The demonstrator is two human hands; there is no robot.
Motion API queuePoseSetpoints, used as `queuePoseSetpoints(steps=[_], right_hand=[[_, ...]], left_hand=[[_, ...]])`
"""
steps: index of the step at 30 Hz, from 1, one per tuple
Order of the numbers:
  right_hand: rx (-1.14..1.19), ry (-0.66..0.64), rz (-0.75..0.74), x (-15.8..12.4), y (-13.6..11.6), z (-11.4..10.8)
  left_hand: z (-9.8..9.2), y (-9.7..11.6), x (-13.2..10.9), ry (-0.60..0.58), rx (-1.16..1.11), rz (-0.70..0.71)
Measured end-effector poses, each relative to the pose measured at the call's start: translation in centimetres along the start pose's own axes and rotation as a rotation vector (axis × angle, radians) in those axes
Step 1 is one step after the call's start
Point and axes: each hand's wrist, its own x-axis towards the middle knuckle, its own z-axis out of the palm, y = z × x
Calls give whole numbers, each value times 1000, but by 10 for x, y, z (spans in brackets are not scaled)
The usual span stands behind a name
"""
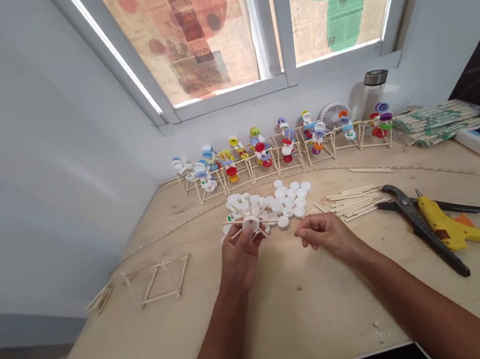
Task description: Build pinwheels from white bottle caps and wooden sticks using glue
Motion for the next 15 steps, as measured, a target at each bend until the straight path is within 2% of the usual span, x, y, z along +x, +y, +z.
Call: queuePoseSetpoints(steps=[2, 6, 8, 10, 12, 15], right_hand=[[-12, -157, 20, -6, -7, 0], [-92, -644, 39, -17, -20, 3], [-155, -740, -28, -18, -21, 5], [-207, -737, -105, -16, -19, 7], [-235, -678, -140, -14, -15, 8], [-300, -457, -190, -10, -11, 5]], left_hand=[[-3, 5, 2, 26, -33, 16], [-7, 8, 3, 15, -63, 24], [-6, 8, 2, -2, -64, 14], [-5, 7, 2, -10, -65, 10], [-4, 6, 2, -14, -67, 14], [-3, 3, 2, -14, -51, 24]])
